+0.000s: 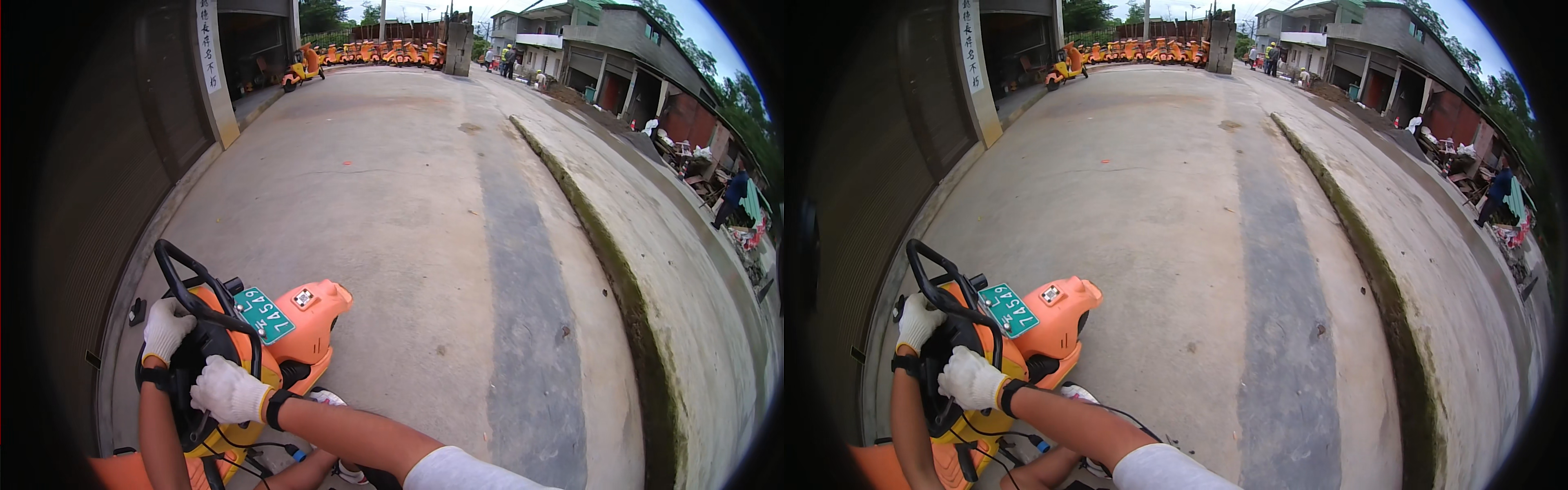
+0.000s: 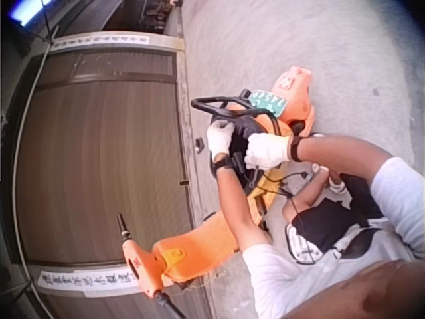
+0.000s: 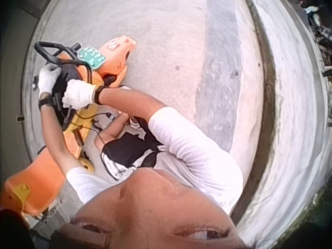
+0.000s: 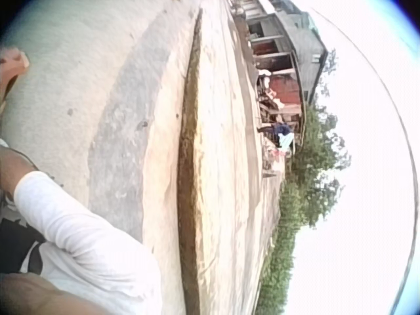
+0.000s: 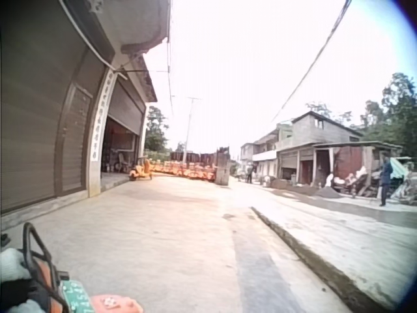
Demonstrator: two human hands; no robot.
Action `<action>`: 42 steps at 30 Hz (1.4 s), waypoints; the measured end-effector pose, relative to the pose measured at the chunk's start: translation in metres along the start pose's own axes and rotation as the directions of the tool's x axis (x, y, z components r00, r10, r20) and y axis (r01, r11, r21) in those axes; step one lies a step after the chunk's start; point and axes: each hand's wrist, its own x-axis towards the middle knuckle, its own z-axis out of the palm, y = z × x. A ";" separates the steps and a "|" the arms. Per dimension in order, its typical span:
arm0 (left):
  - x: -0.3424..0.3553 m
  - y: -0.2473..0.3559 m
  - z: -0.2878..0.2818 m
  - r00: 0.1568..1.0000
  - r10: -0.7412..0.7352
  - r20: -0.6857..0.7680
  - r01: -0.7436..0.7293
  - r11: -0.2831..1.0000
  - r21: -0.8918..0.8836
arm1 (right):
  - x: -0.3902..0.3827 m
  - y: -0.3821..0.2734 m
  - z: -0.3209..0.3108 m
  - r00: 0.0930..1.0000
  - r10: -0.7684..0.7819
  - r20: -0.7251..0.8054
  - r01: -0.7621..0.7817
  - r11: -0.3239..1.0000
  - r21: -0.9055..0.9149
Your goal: Repairing or adjusting internal components and wiring of an electric scooter.
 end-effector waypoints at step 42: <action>0.000 0.003 0.002 0.998 -0.009 -0.057 0.013 0.997 0.074 | 0.002 -0.004 -0.006 0.999 0.022 0.036 -0.022 1.000 -0.016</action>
